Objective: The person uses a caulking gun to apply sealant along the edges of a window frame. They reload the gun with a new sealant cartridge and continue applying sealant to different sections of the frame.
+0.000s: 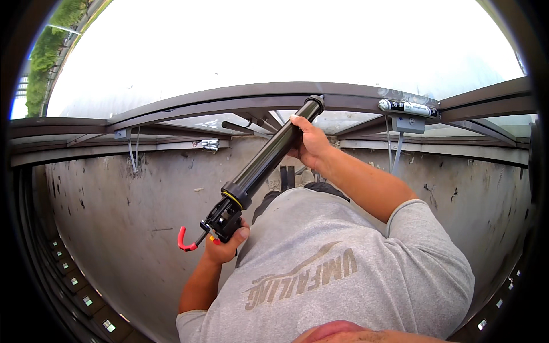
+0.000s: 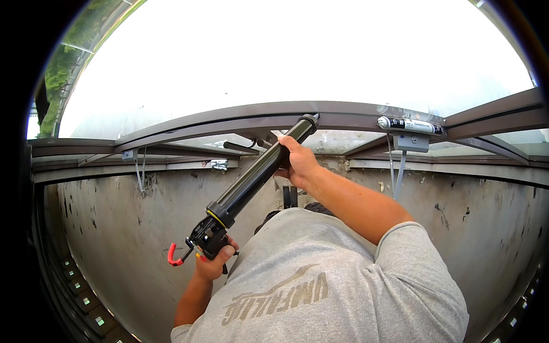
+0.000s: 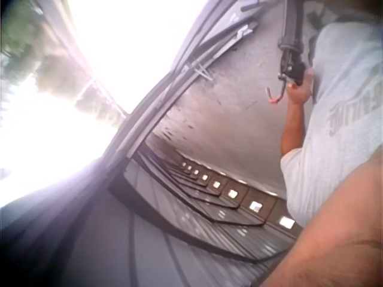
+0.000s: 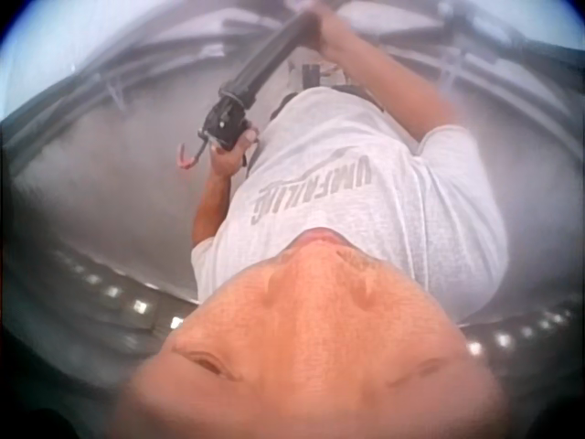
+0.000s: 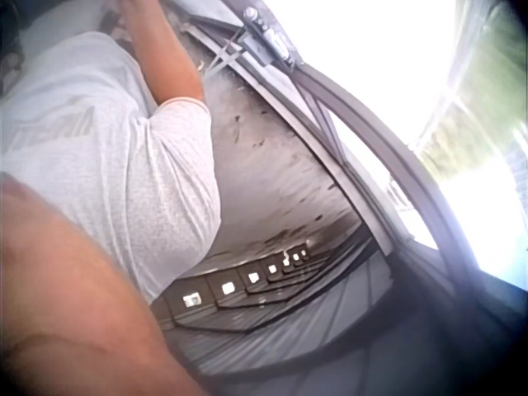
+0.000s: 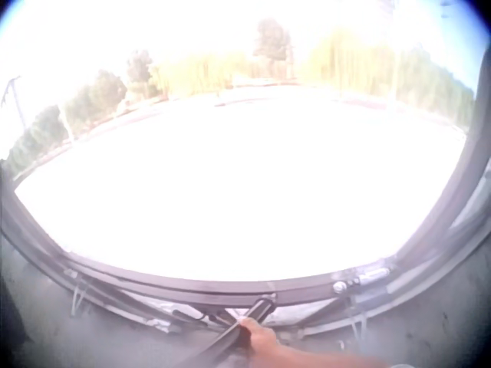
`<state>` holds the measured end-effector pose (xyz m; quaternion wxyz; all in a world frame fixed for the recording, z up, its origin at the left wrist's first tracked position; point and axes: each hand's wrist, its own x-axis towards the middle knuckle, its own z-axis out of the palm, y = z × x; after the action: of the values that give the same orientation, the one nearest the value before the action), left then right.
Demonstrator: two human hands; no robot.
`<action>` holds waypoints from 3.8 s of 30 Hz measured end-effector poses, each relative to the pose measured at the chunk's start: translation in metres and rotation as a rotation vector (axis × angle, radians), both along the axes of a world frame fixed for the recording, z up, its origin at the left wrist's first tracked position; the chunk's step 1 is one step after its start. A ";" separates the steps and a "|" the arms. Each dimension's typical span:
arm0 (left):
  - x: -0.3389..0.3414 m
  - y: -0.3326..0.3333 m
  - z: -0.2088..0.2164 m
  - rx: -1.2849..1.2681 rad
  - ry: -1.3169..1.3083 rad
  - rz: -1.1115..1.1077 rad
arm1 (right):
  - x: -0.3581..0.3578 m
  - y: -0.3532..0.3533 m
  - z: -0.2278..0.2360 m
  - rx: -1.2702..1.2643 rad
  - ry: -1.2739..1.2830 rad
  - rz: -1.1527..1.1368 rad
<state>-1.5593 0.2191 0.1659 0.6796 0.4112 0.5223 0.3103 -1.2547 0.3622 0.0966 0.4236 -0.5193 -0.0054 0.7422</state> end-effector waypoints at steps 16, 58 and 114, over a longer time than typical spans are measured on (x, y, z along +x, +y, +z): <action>-0.028 0.037 0.041 -0.003 -0.053 -0.376 | 0.024 -0.030 0.015 0.131 0.130 -0.292; 0.074 0.161 0.107 0.396 -0.100 -1.203 | 0.029 -0.135 0.009 0.435 0.079 -0.547; 0.052 0.182 -0.096 -0.212 -0.111 -0.990 | -0.029 -0.444 -0.036 -0.208 -1.624 0.031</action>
<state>-1.5075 0.4015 0.0698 0.8099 0.5209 0.2568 -0.0822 -1.2835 -0.0821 0.0602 0.2272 -0.9315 -0.2486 0.1374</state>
